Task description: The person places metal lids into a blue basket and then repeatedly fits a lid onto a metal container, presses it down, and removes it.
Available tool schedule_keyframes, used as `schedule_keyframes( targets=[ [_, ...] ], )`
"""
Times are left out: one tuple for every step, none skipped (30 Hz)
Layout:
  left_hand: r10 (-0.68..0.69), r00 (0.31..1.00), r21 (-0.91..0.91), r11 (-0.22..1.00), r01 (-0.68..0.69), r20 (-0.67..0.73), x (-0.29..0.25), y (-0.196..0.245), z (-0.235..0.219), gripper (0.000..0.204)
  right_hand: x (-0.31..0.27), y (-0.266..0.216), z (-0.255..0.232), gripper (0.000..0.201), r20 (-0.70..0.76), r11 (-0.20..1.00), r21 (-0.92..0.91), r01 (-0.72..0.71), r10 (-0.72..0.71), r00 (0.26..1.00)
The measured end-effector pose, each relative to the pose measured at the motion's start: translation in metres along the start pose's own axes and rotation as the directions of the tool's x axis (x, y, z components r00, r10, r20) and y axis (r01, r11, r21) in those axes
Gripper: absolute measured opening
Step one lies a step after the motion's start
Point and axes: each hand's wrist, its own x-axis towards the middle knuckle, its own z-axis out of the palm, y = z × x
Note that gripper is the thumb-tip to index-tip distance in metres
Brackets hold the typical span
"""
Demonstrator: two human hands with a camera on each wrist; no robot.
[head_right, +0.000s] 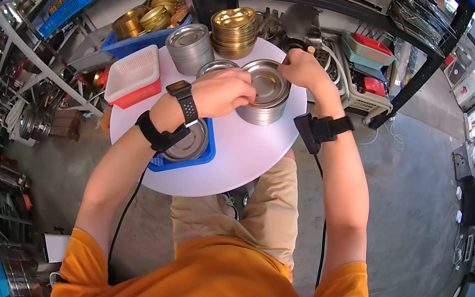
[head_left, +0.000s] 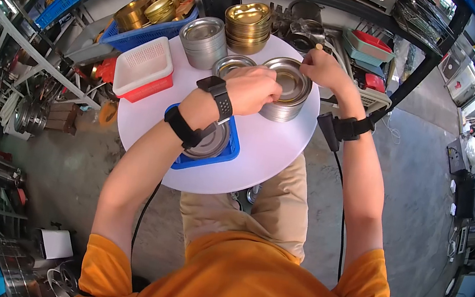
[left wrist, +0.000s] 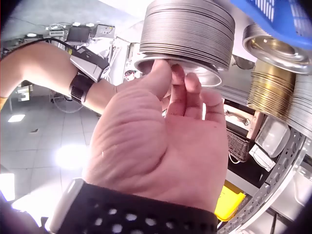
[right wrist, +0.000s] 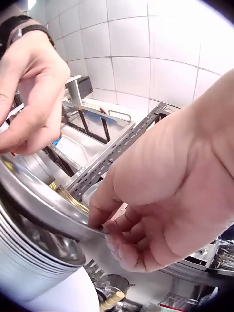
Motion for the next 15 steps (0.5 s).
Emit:
schedule_keyframes(
  targets=[
    [0.020, 0.998, 0.001, 1.000, -0.020, -0.056, -0.003, -0.001, -0.001, 0.008, 0.000, -0.001, -0.004, 0.032, 0.006, 0.999, 0.038, 0.007, -0.008, 1.000],
    [0.020, 0.998, 0.005, 1.000, -0.019, -0.055, -0.007, -0.002, -0.004, 0.008, 0.000, -0.002, -0.007, 0.032, 0.004, 0.999, 0.040, 0.010, -0.010, 1.000],
    [0.052, 0.990, -0.009, 0.999, -0.053, -0.129, -0.013, -0.001, -0.007, 0.007, -0.002, -0.008, -0.012, 0.028, -0.004, 0.995, 0.091, 0.029, -0.029, 1.000],
    [0.082, 0.976, -0.020, 0.996, -0.088, -0.203, -0.019, 0.000, -0.011, 0.007, -0.005, -0.013, -0.017, 0.024, -0.013, 0.989, 0.142, 0.049, -0.048, 0.999],
    [0.084, 0.970, -0.031, 0.995, -0.093, -0.230, -0.029, 0.001, -0.016, 0.009, -0.009, -0.018, -0.022, 0.022, 0.004, 0.979, 0.196, 0.064, -0.066, 0.998],
    [0.081, 0.970, -0.028, 0.996, -0.090, -0.229, -0.039, 0.003, -0.022, 0.009, -0.011, -0.024, -0.023, 0.022, 0.004, 0.978, 0.199, 0.066, -0.069, 0.998],
    [0.024, 0.962, -0.056, 0.998, -0.041, -0.271, -0.050, 0.006, -0.029, 0.013, -0.013, -0.031, -0.022, 0.023, -0.028, 0.971, 0.207, 0.121, -0.118, 0.993],
    [-0.035, 0.950, -0.085, 0.996, 0.009, -0.311, -0.062, 0.006, -0.033, 0.016, -0.014, -0.039, -0.020, 0.023, -0.059, 0.961, 0.213, 0.177, -0.168, 0.984],
    [-0.052, 0.936, -0.058, 0.998, 0.034, -0.347, -0.074, 0.004, -0.036, 0.024, -0.017, -0.048, -0.017, 0.024, -0.071, 0.954, 0.196, 0.226, -0.216, 0.974],
    [-0.058, 0.936, -0.057, 0.998, 0.040, -0.348, -0.087, 0.002, -0.039, 0.024, -0.021, -0.058, -0.011, 0.025, -0.078, 0.942, 0.241, 0.233, -0.221, 0.972],
    [-0.107, 0.926, -0.033, 0.994, 0.103, -0.362, -0.100, 0.001, -0.042, 0.026, -0.023, -0.065, -0.002, 0.025, -0.062, 0.926, 0.281, 0.253, -0.245, 0.968],
    [-0.156, 0.912, -0.009, 0.986, 0.165, -0.379, -0.112, 0.001, -0.043, 0.028, -0.025, -0.072, 0.008, 0.025, -0.048, 0.908, 0.321, 0.271, -0.271, 0.961],
    [-0.207, 0.905, -0.043, 0.978, 0.206, -0.371, -0.124, 0.001, -0.041, 0.027, -0.031, -0.086, 0.013, 0.026, -0.024, 0.912, 0.297, 0.284, -0.291, 0.957],
    [-0.213, 0.903, -0.042, 0.976, 0.212, -0.373, -0.136, 0.002, -0.038, 0.027, -0.032, -0.090, 0.027, 0.026, -0.014, 0.902, 0.305, 0.306, -0.318, 0.948],
    [-0.256, 0.899, -0.063, 0.966, 0.250, -0.354, -0.148, 0.003, -0.034, 0.025, -0.037, -0.098, 0.037, 0.025, 0.006, 0.899, 0.310, 0.310, -0.328, 0.945]
  ],
)
